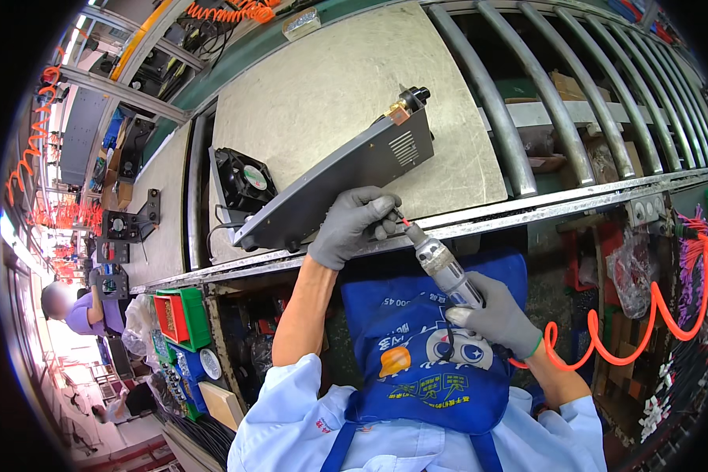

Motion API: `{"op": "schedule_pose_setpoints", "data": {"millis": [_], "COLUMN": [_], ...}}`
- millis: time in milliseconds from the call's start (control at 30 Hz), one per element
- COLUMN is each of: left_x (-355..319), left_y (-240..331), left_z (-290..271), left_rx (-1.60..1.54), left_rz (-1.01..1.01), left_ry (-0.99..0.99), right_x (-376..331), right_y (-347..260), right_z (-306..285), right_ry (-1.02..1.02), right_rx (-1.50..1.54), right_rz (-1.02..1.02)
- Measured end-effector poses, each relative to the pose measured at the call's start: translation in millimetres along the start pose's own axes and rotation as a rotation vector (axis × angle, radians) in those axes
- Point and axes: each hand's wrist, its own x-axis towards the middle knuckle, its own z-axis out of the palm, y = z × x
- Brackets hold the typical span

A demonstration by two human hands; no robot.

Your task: Assemble internal components and wiring for an electronic power unit at a factory workbench.

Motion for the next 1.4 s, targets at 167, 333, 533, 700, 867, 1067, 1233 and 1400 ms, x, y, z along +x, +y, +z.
{"op": "schedule_pose_setpoints", "data": {"millis": [167, 333, 533, 700, 867, 1067, 1233, 1400], "left_x": [5, -27, -42, 18, 74, 107, 130, 135], "left_y": [-11, 26, 121, 158, 138, 104, 71, 63], "left_z": [10, 27, 42, 5, -30, -47, -70, -74], "left_rx": [0.059, 0.374, 0.595, 0.758, 0.888, 1.131, 0.967, 0.94], "left_rz": [0.014, 0.056, 0.307, 0.34, 0.143, -0.157, -0.18, -0.198], "left_ry": [0.127, 0.184, 0.332, 0.277, 0.072, -0.076, -0.188, -0.218], "right_x": [12, 29, 36, 39, 41, 43, 43, 44], "right_y": [4, -5, -13, -12, -10, -16, -18, -21], "right_z": [10, 4, 4, 8, 13, 14, 16, 16], "right_ry": [0.114, 0.131, 0.101, 0.126, 0.137, 0.146, 0.135, 0.137], "right_rx": [0.016, -0.048, -0.043, -0.048, -0.038, -0.019, -0.024, -0.031], "right_rz": [0.033, 0.112, 0.158, 0.169, 0.127, 0.191, 0.18, 0.212]}}
